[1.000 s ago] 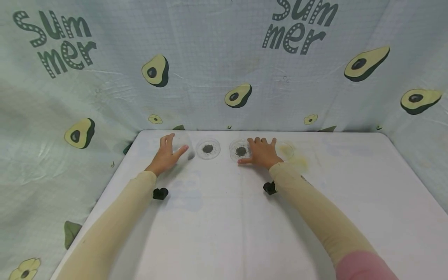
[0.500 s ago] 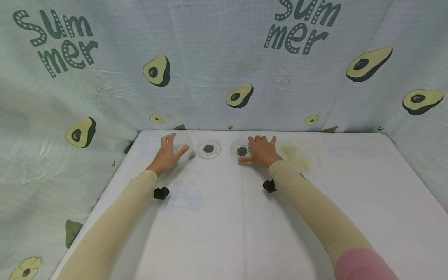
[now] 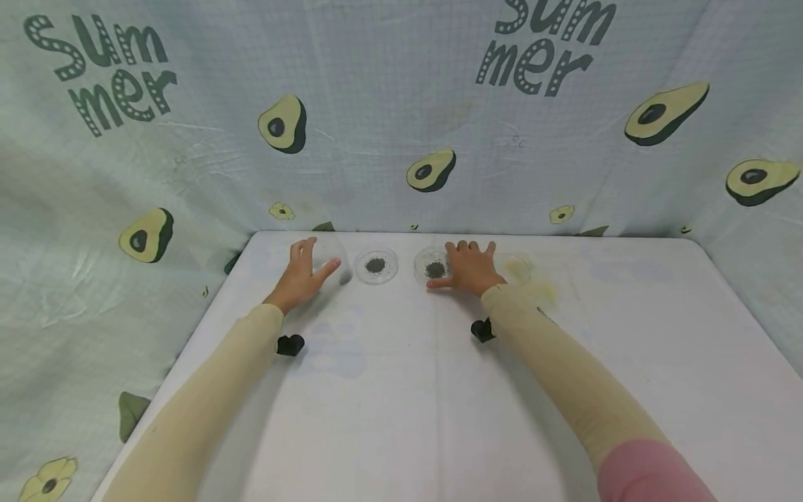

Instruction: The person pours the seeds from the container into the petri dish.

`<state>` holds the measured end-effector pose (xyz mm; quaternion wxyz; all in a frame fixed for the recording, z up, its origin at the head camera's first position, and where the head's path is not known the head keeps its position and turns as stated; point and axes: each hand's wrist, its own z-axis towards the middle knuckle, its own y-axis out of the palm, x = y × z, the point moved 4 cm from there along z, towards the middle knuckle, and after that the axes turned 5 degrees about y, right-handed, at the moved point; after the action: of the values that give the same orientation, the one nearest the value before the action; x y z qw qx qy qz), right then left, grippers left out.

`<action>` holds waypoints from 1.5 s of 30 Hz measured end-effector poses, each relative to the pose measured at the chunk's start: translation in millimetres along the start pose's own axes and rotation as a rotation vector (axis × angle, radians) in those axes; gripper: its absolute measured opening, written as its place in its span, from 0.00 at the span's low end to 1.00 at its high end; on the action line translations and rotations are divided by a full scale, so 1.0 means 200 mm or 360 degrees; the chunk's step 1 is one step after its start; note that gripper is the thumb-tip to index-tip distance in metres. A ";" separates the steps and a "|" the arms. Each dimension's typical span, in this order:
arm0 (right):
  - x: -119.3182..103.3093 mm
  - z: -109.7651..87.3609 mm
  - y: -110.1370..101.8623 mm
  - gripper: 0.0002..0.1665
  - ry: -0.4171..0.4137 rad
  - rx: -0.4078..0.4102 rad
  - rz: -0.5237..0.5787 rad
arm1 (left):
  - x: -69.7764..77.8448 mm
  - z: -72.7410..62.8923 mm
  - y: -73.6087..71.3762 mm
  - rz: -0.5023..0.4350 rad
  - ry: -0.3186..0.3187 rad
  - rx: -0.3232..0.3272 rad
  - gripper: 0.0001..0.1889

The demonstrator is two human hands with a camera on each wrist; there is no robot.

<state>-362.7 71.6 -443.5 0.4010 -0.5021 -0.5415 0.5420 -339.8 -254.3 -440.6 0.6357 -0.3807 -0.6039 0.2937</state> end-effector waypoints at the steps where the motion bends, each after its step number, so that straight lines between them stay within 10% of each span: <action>1: 0.00 0.00 0.00 0.62 -0.0002 0.0005 -0.0006 | 0.00 0.00 0.00 -0.0001 0.0000 0.0002 0.50; 45: 0.03 -0.01 0.03 0.65 0.0014 -0.0029 0.0118 | 0.00 0.00 -0.01 -0.0043 0.0021 -0.0033 0.55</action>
<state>-362.0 77.0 -449.9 0.3784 -0.5279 -0.5256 0.5494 -340.4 -255.8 -439.7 0.6396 -0.3811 -0.6077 0.2762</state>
